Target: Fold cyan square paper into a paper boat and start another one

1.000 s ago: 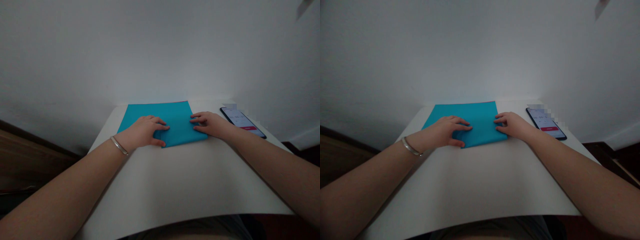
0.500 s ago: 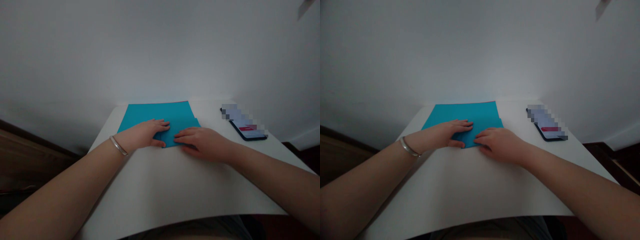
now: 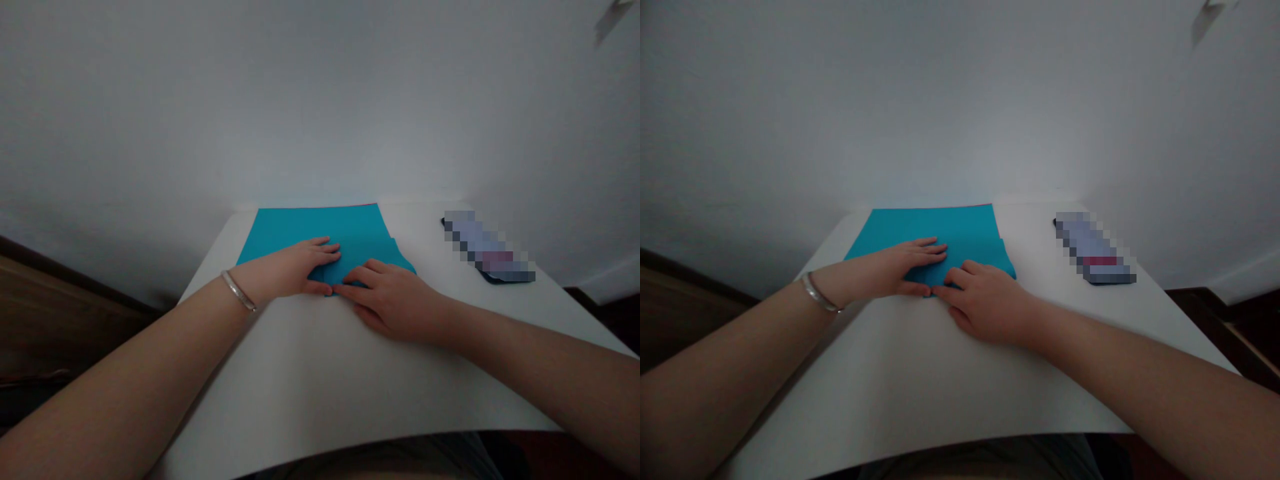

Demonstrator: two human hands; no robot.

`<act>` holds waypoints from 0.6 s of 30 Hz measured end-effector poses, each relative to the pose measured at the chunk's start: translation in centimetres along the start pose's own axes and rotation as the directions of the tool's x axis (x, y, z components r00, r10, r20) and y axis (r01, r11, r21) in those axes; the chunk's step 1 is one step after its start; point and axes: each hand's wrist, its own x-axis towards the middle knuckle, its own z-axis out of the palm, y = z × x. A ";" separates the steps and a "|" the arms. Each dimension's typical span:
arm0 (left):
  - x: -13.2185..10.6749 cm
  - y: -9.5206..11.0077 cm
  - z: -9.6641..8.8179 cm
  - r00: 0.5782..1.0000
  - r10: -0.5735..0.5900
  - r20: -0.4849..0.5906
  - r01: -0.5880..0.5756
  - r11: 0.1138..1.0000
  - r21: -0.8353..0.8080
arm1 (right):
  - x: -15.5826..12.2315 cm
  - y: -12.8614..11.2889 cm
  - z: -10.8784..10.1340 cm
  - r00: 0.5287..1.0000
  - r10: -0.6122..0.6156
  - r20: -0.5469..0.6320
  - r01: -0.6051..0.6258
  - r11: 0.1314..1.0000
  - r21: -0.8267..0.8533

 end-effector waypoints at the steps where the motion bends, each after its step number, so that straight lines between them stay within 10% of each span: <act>1: -0.1 0.1 -0.1 1.000 -0.009 0.005 0.009 1.000 0.006 | 0.0 0.0 0.0 1.000 -0.005 -0.003 0.005 1.000 0.006; 18: -0.9 1.4 -0.4 0.994 -0.095 0.062 0.091 0.994 0.064 | -0.1 -0.1 0.0 0.998 -0.033 -0.044 0.036 0.997 0.063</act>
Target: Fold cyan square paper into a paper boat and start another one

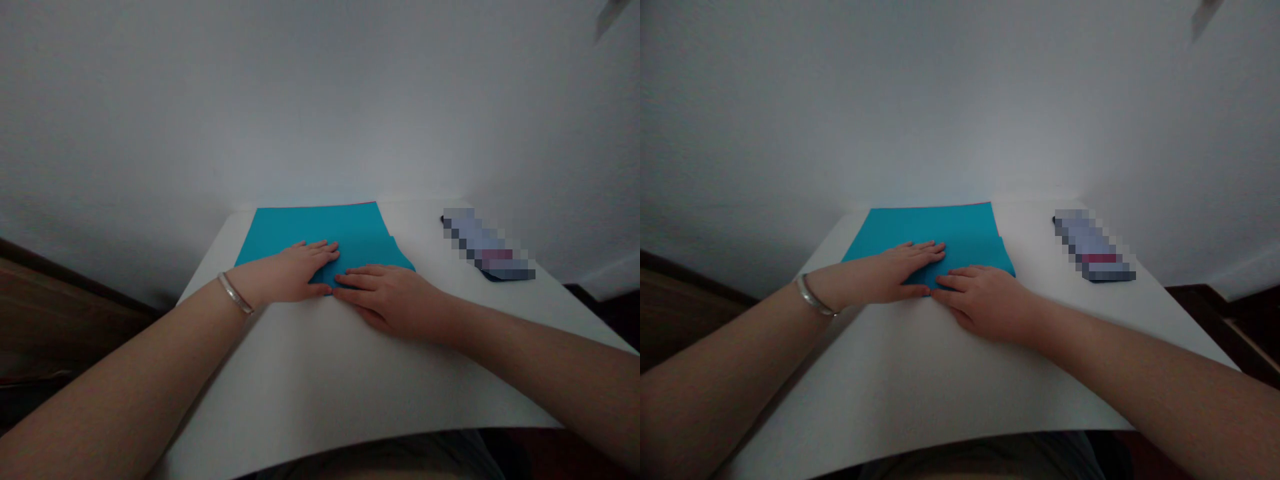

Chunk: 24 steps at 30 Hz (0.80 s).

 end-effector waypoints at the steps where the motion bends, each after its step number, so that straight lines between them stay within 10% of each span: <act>1: 0.0 -0.1 0.0 1.000 0.001 -0.004 -0.001 1.000 -0.004 | 0.0 0.0 0.0 1.000 -0.004 -0.001 0.004 1.000 -0.011; 24: -0.6 -0.6 0.1 1.000 -0.013 0.018 0.014 0.999 -0.035 | -1.3 1.2 -3.2 0.917 0.244 0.316 -0.213 0.968 -0.130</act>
